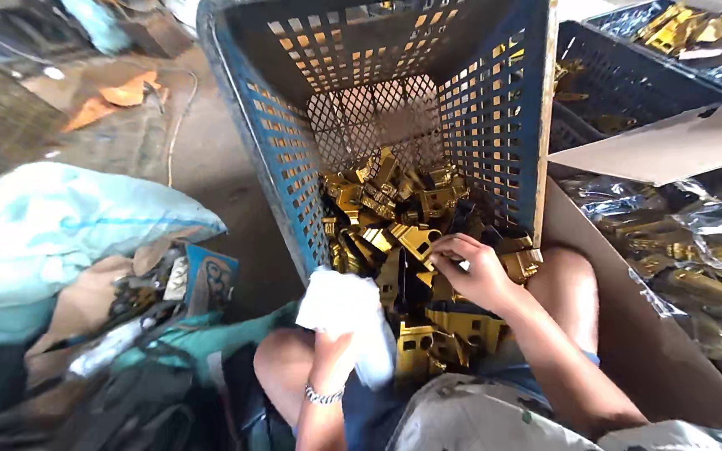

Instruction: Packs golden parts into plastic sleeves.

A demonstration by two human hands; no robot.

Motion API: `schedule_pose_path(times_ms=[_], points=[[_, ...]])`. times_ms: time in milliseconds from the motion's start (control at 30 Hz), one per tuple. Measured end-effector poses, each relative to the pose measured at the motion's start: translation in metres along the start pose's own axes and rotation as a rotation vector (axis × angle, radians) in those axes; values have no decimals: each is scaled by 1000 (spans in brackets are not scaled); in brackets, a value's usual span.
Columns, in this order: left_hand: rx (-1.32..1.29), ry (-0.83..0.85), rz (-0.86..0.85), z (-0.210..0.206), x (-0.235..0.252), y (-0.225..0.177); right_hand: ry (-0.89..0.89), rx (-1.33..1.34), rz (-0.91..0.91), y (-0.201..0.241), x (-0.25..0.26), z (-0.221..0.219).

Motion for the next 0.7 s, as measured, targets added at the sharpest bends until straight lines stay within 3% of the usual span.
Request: schedule_pose_path(times_ms=[100,167,233,300,367,433,533,600,633,700], points=[[304,103,-312,-34,-19,-7,161,304,128,48,-24,-15],[332,97,-489,-49,-27,-11,70,397,124,51,-28,-10],[324,85,-535,-58,-32,-15,66,461,41,37,-28,0],[184,151,-426,-68,-35,-14,107,477,-5,28,-33,2],[-167,266,-73,-78,-33,-14,148,534,-108,20,-41,-2],[-314,387,66,-85,-27,-11,248,667,-179,14,-47,-5],[-72,632,-43,-86,-19,-1,444,764,-131,10,-48,-3],[-5,694,-79,-86,-17,-2,438,725,-131,9,-43,-7],[15,655,-91,-82,-14,-7,442,718,-141,8,-40,-10],[235,389,-216,-60,1,-18,460,734,-160,8,-35,-16]])
Point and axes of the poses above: each hand's wrist, its own x-axis towards the middle knuckle, its own z-axis out of the back of the hand, y = z × x, the point moved 6 cm from there along x, towards the middle knuckle, and after that the axes turned 13 degrees about -x, right-handed, at the moved point
